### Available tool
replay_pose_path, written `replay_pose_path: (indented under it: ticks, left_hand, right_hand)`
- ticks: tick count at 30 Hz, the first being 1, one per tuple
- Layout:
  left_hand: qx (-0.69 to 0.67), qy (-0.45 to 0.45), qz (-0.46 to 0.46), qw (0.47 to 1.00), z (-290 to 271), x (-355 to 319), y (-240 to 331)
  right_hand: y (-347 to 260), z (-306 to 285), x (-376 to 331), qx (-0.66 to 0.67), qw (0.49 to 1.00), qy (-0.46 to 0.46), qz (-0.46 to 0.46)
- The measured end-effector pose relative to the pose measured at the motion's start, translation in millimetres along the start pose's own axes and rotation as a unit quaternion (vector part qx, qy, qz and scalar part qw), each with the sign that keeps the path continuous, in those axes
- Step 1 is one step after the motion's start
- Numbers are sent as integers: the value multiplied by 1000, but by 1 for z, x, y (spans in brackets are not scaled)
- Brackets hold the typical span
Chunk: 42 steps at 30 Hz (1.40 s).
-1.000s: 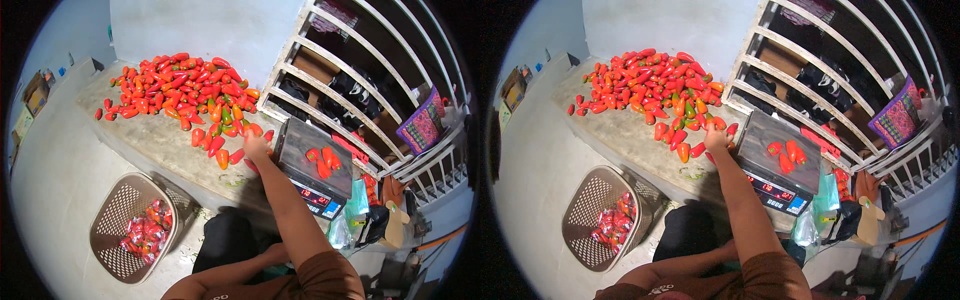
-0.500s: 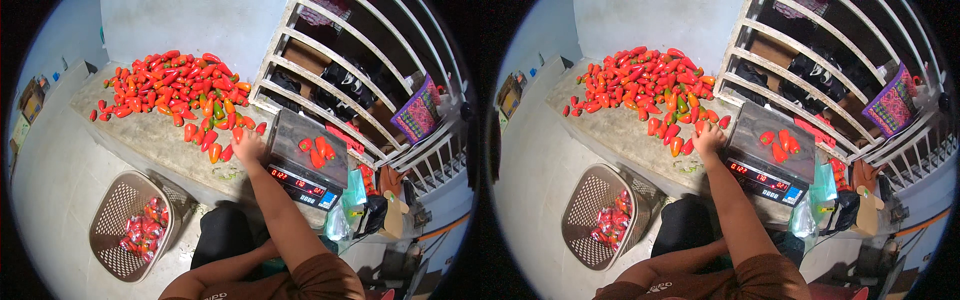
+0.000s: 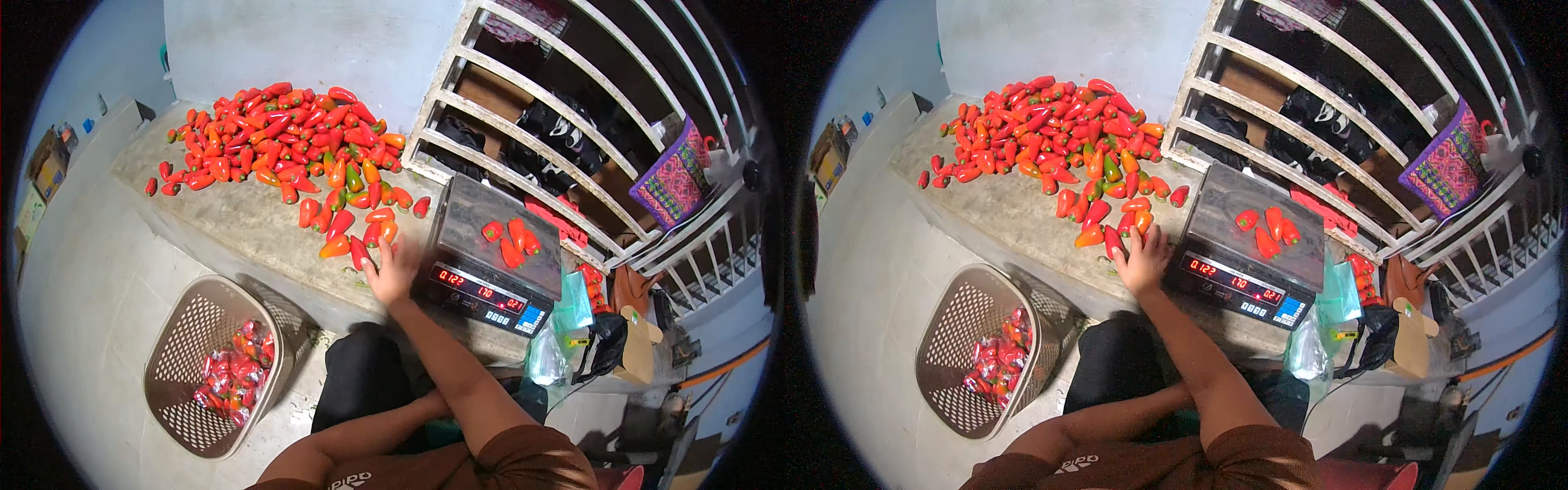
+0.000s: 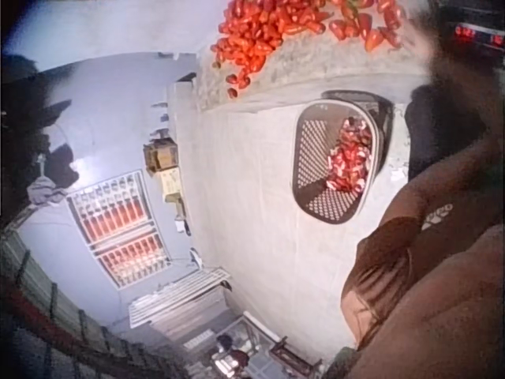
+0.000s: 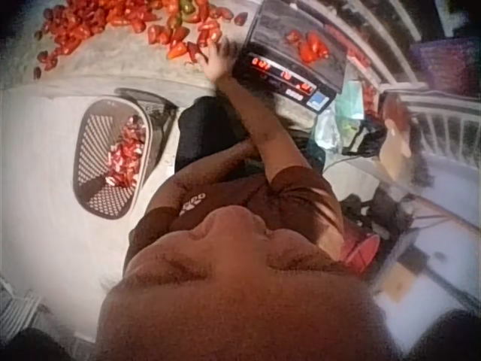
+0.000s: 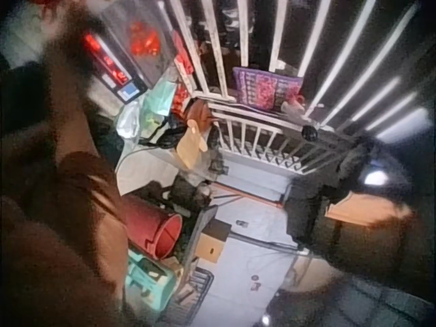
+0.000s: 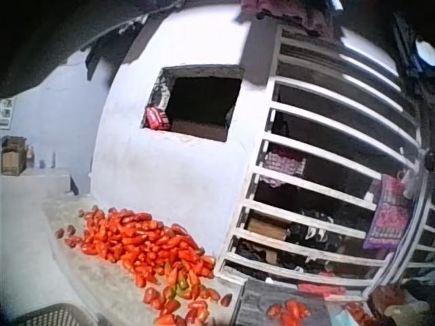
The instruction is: The person sits at a counter and repeatedly picks red peppers from a pile, places them on a digital scale, and transfers them into plastic bags. The person ties the bags and sets them aside in a basket.
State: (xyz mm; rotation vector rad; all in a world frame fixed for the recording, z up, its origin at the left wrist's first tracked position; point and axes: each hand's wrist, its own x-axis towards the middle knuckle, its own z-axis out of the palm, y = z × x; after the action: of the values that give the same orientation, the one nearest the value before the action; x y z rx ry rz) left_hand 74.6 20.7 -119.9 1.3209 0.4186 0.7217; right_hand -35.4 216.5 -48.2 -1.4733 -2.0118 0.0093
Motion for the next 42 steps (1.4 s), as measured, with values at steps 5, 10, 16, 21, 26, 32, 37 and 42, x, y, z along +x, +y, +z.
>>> replay_pose_path:
  ticks: [5,10,16,21,26,32,37,42]
  left_hand:
    - [89,48,80,992,-10,-8,58]
    - [-21,27,24,999,-11,-6,61]
    - [-41,15,-4,999,-3,2,13]
    - [-130,-9,-53,990,-9,0,38]
    - [-105,-11,-75,992,-14,-7,80]
    - [33,-15,-42,998,-15,-5,76]
    - [34,-9,-41,999,-17,-7,85]
    - [31,-11,-45,998,-13,-8,85]
  right_hand:
    - [1,34,7,114,993,29,25]
    - [6,43,38,156,984,70,-44]
    - [-17,19,60,101,993,67,-12]
    - [-20,32,51,80,992,25,-90]
    - [-28,37,73,59,986,23,-157]
    - [-10,67,132,-32,994,-52,-92]
    - [-14,70,138,-118,985,-110,-63]
    - [-3,68,141,-156,977,-133,-56]
